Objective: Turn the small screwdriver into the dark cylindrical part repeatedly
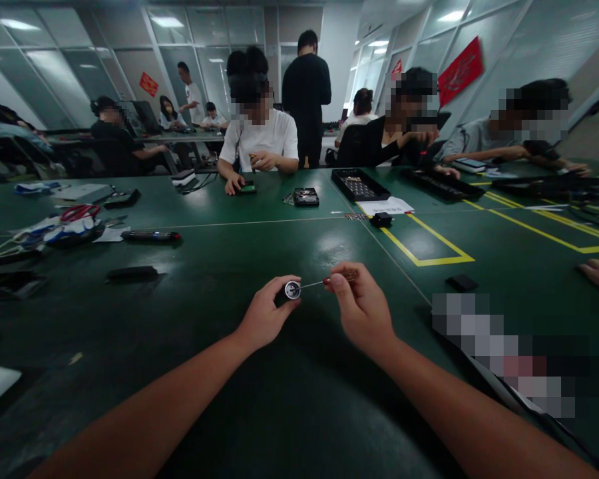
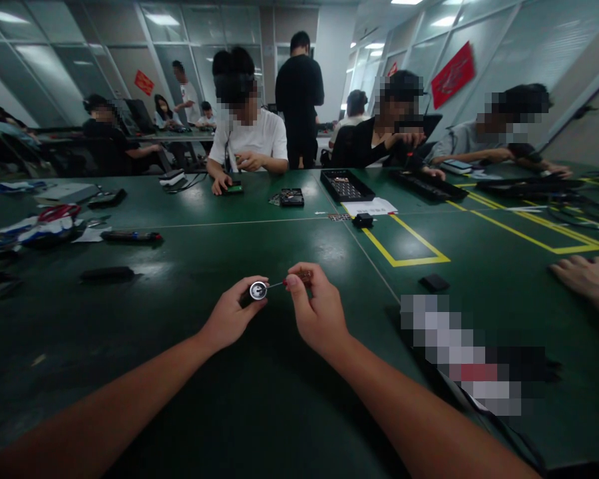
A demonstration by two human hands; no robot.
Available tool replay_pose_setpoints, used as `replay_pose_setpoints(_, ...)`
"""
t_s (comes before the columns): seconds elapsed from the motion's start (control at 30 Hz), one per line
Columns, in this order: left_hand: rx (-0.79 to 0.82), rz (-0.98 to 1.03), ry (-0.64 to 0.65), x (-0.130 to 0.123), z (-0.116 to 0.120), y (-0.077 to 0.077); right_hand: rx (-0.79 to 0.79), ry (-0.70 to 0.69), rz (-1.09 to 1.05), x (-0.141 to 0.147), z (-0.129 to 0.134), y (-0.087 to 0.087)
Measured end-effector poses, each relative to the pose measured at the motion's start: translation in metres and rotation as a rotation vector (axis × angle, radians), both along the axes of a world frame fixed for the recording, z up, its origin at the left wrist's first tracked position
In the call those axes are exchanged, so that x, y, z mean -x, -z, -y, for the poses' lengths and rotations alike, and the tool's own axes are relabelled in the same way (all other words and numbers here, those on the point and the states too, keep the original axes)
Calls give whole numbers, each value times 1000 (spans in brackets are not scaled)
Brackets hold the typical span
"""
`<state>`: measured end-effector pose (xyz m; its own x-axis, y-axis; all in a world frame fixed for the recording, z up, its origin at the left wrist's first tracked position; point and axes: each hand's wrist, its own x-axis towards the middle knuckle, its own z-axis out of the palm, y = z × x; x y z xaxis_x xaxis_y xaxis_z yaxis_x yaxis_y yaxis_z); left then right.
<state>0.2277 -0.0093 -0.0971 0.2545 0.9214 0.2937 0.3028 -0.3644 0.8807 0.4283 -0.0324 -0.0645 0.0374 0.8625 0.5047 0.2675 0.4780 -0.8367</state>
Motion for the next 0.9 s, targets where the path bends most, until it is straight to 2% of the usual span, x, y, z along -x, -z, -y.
replay_pose_setpoints(0.17, 1, 6, -18, -1, -1, 2, 18, -10, 84, -1, -1, -1)
replay_pose_setpoints(0.4, -9, -7, -8, 1, -3, 3, -42, -217, 150, -3, 7, -4)
replay_pose_setpoints(0.5, -9, -24, -14, 1, -3, 2, -55, -182, 160, -2, 9, -5)
replay_pose_setpoints(0.7, 19, 6, -42, 1, -5, 5, 2, 16, 130, 2, 8, -4)
replay_pose_setpoints(0.9, 32, 14, -38, 1, -6, 6, -21, 1, 129, -1, 3, -4)
